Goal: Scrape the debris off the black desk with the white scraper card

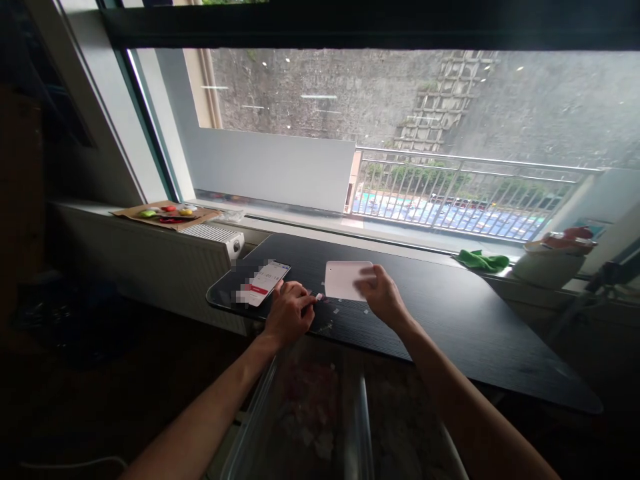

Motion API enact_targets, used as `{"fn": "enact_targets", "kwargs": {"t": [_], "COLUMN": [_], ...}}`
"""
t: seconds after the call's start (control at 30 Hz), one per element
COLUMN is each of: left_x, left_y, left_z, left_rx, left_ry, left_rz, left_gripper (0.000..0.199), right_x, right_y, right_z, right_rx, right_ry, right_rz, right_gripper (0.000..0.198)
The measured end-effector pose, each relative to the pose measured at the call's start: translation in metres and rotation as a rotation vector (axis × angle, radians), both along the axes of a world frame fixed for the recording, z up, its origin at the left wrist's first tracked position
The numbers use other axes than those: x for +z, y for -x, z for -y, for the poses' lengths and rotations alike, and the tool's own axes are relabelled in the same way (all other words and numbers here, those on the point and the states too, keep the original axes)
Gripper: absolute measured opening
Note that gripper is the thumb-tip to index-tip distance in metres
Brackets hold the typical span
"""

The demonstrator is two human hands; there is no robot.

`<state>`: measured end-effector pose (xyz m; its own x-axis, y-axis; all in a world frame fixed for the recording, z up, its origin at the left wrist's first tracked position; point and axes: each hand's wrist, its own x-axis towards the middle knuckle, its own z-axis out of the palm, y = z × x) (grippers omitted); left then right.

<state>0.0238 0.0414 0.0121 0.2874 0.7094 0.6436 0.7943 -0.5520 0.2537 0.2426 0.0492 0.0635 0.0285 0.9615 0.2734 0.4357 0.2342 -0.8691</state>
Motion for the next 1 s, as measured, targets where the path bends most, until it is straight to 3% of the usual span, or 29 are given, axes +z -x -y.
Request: {"fn": "enact_targets", "kwargs": {"t": [0.23, 0.47, 0.83, 1.0], "left_x": [0.000, 0.000, 0.000, 0.001], "left_y": [0.000, 0.000, -0.001, -0.001], "left_z": [0.001, 0.000, 0.000, 0.001], "left_rx": [0.005, 0.001, 0.016, 0.016], "left_ry": [0.010, 0.015, 0.021, 0.035], "left_rz": [-0.016, -0.019, -0.019, -0.009], "left_gripper": [0.019, 0.019, 0.015, 0.013], "right_x": [0.006, -0.004, -0.004, 0.007], "right_y": [0.006, 0.004, 0.003, -0.002], "right_z": [0.001, -0.003, 0.003, 0.011], "right_rx": [0.010, 0.017, 0.006, -0.007], "right_ry": [-0.029, 0.006, 0.005, -0.041], "right_rz": [-0.002, 0.030, 0.070, 0.045], "right_gripper": [0.020, 0.022, 0.022, 0.023]}}
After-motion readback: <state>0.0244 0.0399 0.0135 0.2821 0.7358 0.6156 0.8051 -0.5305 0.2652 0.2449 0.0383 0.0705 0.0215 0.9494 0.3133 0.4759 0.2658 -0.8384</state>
